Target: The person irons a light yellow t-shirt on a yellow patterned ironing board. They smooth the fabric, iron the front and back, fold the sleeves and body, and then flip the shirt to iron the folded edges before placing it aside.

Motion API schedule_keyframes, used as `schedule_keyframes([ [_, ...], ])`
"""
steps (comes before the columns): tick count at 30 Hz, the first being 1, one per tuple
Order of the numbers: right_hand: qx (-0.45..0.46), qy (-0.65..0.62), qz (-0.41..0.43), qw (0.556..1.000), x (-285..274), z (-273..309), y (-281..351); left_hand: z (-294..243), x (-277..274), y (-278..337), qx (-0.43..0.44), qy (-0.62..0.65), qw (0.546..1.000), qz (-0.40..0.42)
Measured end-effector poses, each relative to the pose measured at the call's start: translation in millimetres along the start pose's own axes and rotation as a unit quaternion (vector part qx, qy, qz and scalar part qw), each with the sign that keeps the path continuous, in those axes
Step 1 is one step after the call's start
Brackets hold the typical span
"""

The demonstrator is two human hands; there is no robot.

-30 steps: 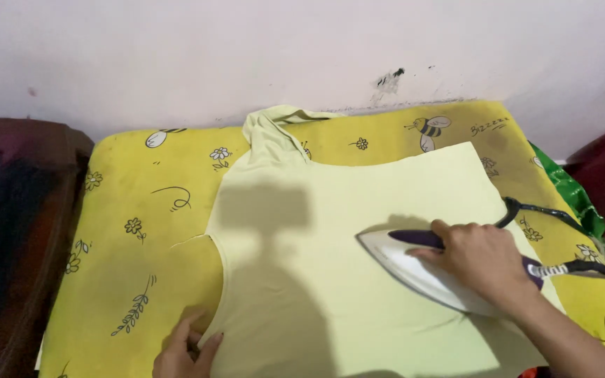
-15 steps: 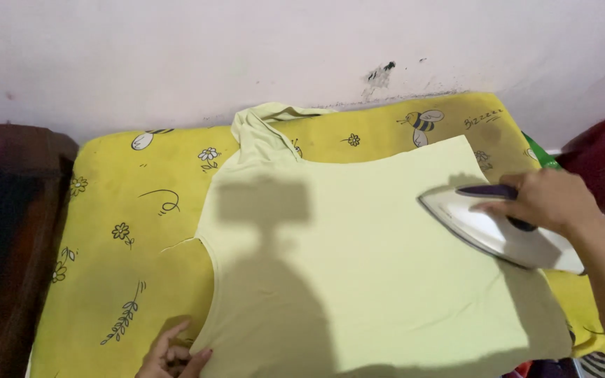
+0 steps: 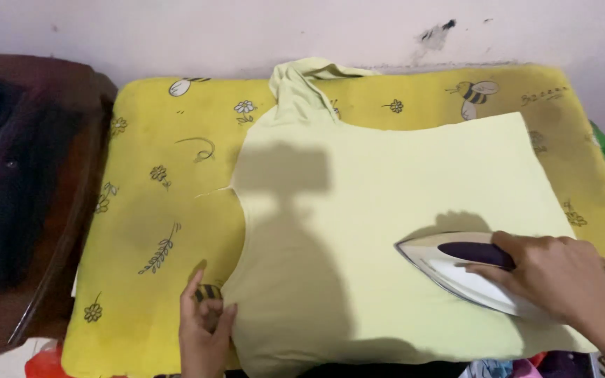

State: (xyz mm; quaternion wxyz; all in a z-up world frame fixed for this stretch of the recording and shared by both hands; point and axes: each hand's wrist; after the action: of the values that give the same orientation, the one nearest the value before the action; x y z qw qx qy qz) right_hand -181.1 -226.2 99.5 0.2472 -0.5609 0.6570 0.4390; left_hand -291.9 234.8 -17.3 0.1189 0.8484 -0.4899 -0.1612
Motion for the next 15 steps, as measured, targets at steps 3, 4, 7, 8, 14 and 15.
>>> schedule_keyframes([
  [3,-0.14,-0.053,-0.118,0.982,-37,63,-27,-17,10,20,0.009,-0.048,0.998,-0.035],
  [4,-0.148,-0.051,-0.121,0.98,-58,88,-35,-17,12,22,0.007,-0.046,0.998,-0.043],
  [7,-0.234,-0.092,-0.177,0.952,-98,161,-61,-16,14,29,0.062,-0.085,0.991,-0.086],
  [8,-0.234,-0.076,-0.226,0.943,-101,182,-74,-16,15,31,0.061,-0.077,0.991,-0.094],
  [14,-0.292,-0.069,-0.157,0.941,-128,192,-74,-12,14,35,0.061,-0.064,0.988,-0.124],
  [15,-0.323,-0.074,-0.219,0.918,-121,181,-70,-14,14,35,0.063,-0.047,0.989,-0.124],
])
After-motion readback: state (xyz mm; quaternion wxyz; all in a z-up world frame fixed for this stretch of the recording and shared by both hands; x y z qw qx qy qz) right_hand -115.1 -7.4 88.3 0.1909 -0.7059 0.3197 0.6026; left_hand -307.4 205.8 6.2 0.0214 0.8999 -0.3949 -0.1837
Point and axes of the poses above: each hand's wrist, its own y-axis away from the middle knuckle, its own x-axis out of the palm, z = x × y, and after that the axes turned 3 degrees about y, right-handed
